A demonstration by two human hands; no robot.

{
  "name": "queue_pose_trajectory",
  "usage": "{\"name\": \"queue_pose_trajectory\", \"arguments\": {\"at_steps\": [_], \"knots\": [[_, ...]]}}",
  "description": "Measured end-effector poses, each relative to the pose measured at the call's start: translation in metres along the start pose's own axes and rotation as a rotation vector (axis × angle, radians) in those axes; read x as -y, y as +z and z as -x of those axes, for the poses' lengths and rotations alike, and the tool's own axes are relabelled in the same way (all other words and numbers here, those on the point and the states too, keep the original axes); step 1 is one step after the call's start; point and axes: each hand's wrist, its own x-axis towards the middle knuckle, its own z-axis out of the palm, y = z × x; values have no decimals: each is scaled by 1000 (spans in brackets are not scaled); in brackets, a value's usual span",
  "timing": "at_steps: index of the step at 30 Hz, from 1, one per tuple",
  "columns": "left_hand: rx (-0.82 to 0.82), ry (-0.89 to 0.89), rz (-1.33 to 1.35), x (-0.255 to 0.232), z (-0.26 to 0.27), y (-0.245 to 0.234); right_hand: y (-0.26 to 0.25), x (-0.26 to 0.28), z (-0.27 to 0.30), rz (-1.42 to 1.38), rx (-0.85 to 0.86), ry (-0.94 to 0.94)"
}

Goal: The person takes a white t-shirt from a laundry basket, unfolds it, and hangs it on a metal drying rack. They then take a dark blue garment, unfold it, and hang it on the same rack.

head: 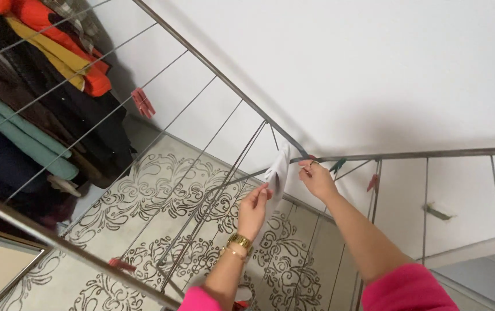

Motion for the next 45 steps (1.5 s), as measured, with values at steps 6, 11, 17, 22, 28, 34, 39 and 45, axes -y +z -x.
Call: {"name": "queue_pose_trajectory", "arguments": {"at_steps": [6,11,17,22,28,34,39,45], "knots": [[-3,113,-690,24,-40,25,16,-9,-25,-55,28,46],[56,22,-988,68,-68,34,18,3,-29,-104,54,37],[-32,-48,-1136,83,-64,31,34,-13,-50,-184,106,93],[-37,-99,-1129,68,-35,22,35,-7,-52,-231,102,111],[-60,18,-1088,38,6,4,32,23,-42,-373,92,165],[222,103,-1149,42,12,3,30,55,-32,-567,181,242],[272,116,-1245,39,12,2,72,6,-68,-543,96,204],[278,94,-1231,42,10,3,79,-30,-90,-318,87,138]]}}
